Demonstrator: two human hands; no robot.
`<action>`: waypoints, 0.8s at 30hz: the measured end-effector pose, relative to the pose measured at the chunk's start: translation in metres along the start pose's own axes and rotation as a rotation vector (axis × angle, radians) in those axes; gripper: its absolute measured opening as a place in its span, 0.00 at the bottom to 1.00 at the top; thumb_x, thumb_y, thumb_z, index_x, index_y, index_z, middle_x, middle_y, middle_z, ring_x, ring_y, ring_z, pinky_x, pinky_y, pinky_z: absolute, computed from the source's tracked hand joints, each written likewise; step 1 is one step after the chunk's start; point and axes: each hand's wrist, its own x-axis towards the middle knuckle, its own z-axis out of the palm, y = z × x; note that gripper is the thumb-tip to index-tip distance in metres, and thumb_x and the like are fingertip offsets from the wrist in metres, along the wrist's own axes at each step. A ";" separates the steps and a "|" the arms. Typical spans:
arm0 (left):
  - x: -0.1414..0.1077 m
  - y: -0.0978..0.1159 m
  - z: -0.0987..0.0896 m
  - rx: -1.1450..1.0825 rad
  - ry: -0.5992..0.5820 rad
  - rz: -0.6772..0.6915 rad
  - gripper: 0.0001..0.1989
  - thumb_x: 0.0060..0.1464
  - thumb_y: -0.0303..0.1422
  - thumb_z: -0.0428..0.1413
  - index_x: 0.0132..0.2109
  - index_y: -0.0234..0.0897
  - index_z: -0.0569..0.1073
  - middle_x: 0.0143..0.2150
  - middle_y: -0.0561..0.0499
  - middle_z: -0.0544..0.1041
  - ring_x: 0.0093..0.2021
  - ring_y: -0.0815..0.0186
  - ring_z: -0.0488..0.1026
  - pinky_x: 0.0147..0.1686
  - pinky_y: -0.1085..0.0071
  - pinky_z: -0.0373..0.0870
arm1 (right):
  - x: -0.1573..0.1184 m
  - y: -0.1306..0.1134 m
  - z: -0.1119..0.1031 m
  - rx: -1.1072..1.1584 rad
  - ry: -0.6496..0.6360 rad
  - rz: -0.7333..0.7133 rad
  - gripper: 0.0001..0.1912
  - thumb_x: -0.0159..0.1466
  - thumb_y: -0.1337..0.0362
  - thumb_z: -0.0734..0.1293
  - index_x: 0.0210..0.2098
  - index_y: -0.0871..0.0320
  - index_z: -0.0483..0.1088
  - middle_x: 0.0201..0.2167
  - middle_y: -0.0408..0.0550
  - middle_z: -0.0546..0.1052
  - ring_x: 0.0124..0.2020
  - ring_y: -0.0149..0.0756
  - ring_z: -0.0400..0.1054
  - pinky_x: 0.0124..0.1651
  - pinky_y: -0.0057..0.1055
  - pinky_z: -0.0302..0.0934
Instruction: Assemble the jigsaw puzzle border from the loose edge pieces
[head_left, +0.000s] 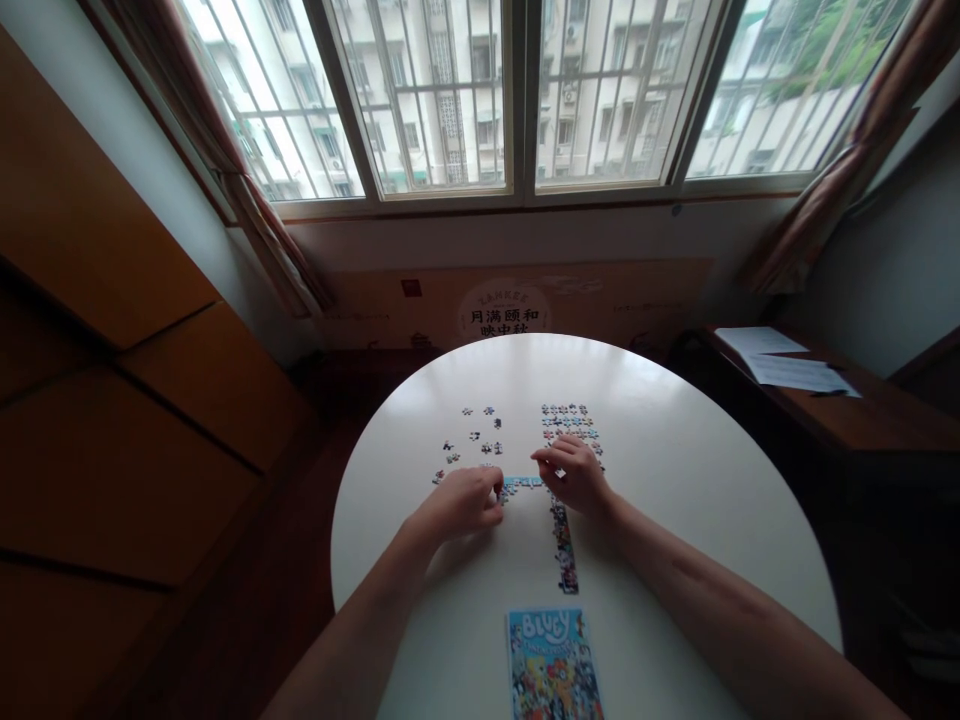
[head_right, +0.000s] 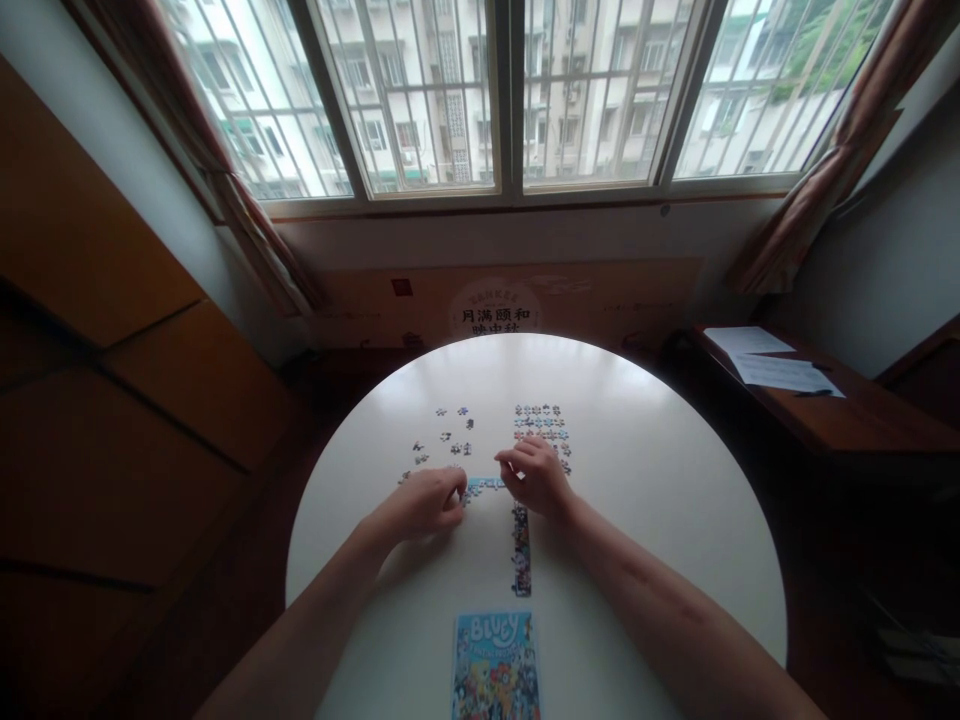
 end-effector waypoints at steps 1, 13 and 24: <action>0.001 -0.001 0.002 0.005 0.009 0.009 0.05 0.54 0.32 0.54 0.38 0.39 0.70 0.38 0.47 0.78 0.35 0.61 0.73 0.32 0.68 0.63 | 0.000 0.000 0.000 -0.007 -0.008 -0.002 0.10 0.64 0.72 0.64 0.36 0.54 0.77 0.21 0.42 0.72 0.27 0.35 0.65 0.38 0.35 0.61; 0.006 -0.001 0.012 0.053 0.054 0.042 0.05 0.53 0.30 0.54 0.38 0.39 0.71 0.35 0.48 0.78 0.33 0.61 0.73 0.32 0.68 0.62 | -0.002 -0.005 -0.007 -0.067 -0.073 -0.062 0.09 0.64 0.71 0.65 0.36 0.55 0.77 0.23 0.43 0.74 0.28 0.36 0.65 0.38 0.34 0.58; 0.013 -0.007 0.030 0.010 0.167 0.096 0.06 0.50 0.30 0.54 0.37 0.39 0.70 0.32 0.51 0.76 0.30 0.64 0.68 0.31 0.68 0.57 | -0.007 0.007 -0.006 -0.050 -0.078 0.121 0.09 0.65 0.69 0.65 0.36 0.55 0.78 0.24 0.44 0.75 0.30 0.37 0.68 0.44 0.36 0.62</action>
